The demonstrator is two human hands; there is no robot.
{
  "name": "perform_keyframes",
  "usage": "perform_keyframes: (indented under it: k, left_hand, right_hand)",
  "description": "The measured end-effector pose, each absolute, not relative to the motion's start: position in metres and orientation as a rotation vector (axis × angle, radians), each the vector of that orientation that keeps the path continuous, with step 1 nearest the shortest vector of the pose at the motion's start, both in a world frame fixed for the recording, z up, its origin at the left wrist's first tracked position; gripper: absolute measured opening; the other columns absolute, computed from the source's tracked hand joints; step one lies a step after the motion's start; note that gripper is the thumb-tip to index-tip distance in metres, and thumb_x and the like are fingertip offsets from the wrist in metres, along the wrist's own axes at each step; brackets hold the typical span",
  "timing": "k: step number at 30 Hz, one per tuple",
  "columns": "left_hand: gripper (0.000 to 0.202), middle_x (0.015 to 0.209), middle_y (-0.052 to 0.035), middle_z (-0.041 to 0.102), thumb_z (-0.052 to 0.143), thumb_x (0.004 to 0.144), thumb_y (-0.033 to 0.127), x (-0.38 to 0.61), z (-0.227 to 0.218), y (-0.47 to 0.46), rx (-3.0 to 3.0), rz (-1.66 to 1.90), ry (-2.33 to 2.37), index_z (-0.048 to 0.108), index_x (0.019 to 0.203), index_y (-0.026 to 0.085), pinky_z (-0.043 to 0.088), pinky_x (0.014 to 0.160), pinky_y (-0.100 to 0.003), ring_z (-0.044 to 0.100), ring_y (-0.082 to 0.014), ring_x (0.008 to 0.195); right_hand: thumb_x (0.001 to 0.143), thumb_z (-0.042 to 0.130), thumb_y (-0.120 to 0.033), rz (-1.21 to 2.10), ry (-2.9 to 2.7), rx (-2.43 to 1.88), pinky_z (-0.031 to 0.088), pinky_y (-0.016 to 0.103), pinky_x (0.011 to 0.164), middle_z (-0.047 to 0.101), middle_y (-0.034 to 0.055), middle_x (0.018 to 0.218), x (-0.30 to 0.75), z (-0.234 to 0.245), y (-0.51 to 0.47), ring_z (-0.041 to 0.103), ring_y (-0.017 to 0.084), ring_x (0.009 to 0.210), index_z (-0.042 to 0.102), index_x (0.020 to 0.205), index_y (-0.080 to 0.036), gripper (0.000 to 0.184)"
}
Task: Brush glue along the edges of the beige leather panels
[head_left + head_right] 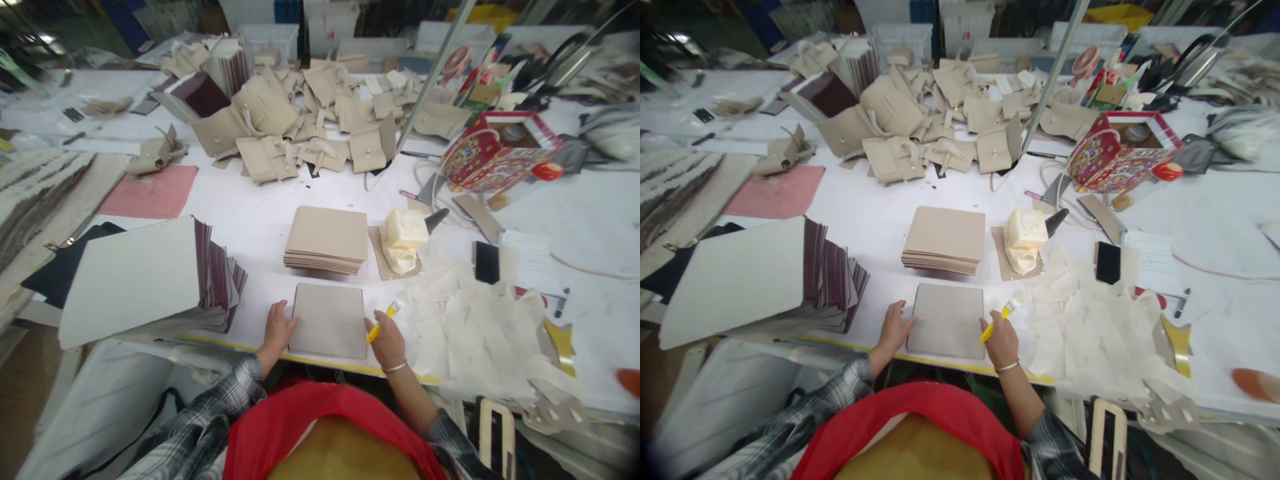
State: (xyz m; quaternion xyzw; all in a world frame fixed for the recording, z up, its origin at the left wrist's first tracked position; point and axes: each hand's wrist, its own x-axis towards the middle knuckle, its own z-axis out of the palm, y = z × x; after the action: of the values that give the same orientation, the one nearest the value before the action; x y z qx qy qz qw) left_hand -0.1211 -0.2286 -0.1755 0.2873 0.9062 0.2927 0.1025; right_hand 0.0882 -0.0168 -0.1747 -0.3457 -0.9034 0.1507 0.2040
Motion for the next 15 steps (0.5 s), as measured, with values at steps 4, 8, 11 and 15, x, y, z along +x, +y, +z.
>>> perform_keyframes:
  k: [4, 8, 11, 15]
  left_hand:
    - [0.029, 0.115, -0.0122, 0.056, 0.049, 0.085, 0.026, -0.146, -0.121, -0.186, 1.576, 0.932, 2.67, 0.051, 0.113, 0.017, 0.036, 0.097, -0.04, 0.047, -0.023, 0.112]
    - [0.045, 0.131, -0.013, 0.047, 0.052, 0.084, 0.033, -0.177, -0.08, -0.112, 1.987, 0.659, 2.57, 0.044, 0.126, 0.02, 0.026, 0.103, -0.046, 0.036, -0.0271, 0.126]
    - [0.038, 0.12, -0.0136, 0.054, 0.052, 0.084, 0.03, -0.191, -0.075, -0.082, 2.019, 0.382, 2.487, 0.049, 0.12, 0.018, 0.035, 0.091, -0.044, 0.046, -0.0273, 0.113]
    - [0.028, 0.105, -0.0119, 0.058, 0.039, 0.089, 0.02, -0.194, -0.087, -0.084, 2.005, 0.287, 2.521, 0.052, 0.113, 0.016, 0.039, 0.077, -0.04, 0.05, -0.0253, 0.097]
  right_hand:
    - [0.09, 0.036, -0.042, 0.618, -2.237, -0.944, 0.048, 0.028, 0.06, 0.063, 0.0049, 0.08, 0.06, -0.079, 0.029, 0.058, 0.015, 0.062, 0.047, 0.121, -0.016, 0.042]
    - [0.091, 0.028, -0.048, 1.123, -2.091, -0.765, 0.045, 0.024, 0.054, 0.057, 0.0014, 0.069, -0.025, -0.003, 0.05, 0.051, 0.01, 0.054, 0.059, 0.105, -0.017, 0.046]
    - [0.082, 0.047, -0.051, 1.41, -2.181, -0.709, 0.042, 0.021, 0.05, 0.055, -0.0008, 0.061, -0.094, 0.012, 0.047, 0.048, 0.008, 0.05, 0.063, 0.091, -0.016, 0.04]
    - [0.075, 0.057, -0.044, 1.633, -2.35, -0.566, 0.037, 0.019, 0.043, 0.052, -0.0033, 0.053, -0.154, -0.006, 0.041, 0.044, 0.007, 0.044, 0.063, 0.082, -0.014, 0.031]
